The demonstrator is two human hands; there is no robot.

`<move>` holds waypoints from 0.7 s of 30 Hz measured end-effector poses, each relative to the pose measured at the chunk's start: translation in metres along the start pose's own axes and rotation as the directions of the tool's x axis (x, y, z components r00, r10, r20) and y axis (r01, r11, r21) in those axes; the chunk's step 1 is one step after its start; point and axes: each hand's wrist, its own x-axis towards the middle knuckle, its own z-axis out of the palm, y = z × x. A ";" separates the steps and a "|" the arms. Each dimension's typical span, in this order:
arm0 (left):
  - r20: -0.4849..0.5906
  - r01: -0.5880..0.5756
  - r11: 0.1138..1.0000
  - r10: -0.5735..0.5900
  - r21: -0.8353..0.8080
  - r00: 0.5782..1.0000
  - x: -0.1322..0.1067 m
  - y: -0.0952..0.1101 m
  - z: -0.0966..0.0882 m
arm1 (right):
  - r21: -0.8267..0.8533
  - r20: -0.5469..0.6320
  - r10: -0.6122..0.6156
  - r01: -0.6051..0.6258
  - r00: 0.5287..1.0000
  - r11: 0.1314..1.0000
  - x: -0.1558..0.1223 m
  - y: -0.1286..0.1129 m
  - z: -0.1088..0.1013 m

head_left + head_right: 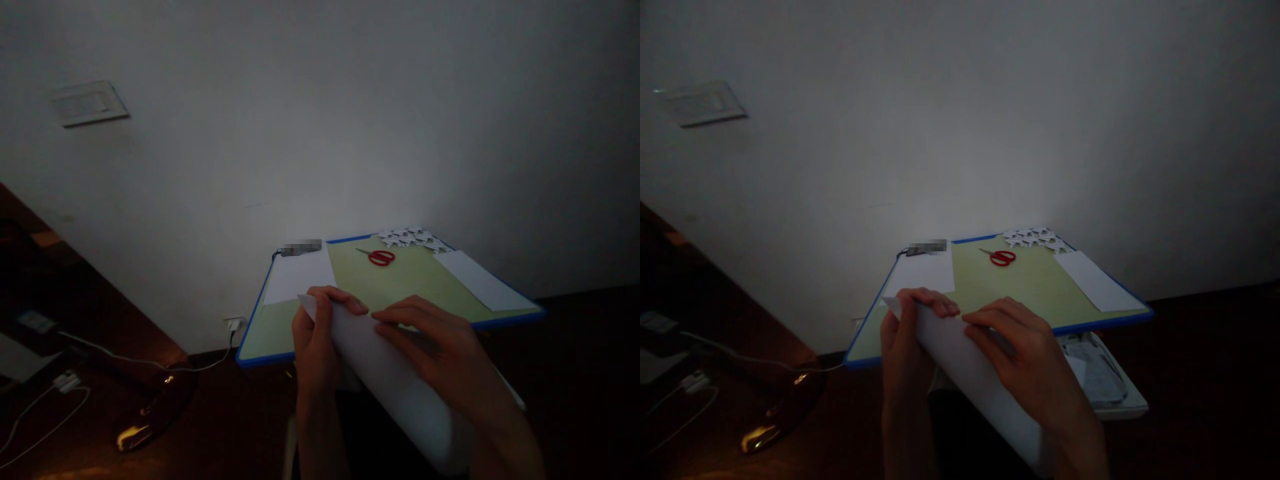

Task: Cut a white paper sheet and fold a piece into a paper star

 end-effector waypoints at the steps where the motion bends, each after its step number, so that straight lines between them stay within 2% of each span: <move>1: 0.004 -0.002 1.000 0.002 -0.008 1.000 0.000 0.000 0.001 | 0.013 -0.005 -0.002 0.002 1.000 1.000 0.000 0.000 0.000; 8: 0.018 -0.021 0.998 0.022 -0.055 1.000 0.000 0.002 0.003 | 0.026 -0.003 0.003 -0.003 1.000 1.000 -0.001 0.003 -0.001; 16: 0.013 -0.011 0.997 0.012 -0.076 1.000 0.003 0.003 -0.005 | 0.035 -0.027 0.021 -0.020 0.999 0.999 -0.001 0.002 -0.001; 21: -0.032 -0.056 0.995 0.054 -0.080 0.998 0.004 0.005 -0.010 | 0.060 -0.043 -0.002 0.004 0.999 0.998 -0.002 0.001 -0.001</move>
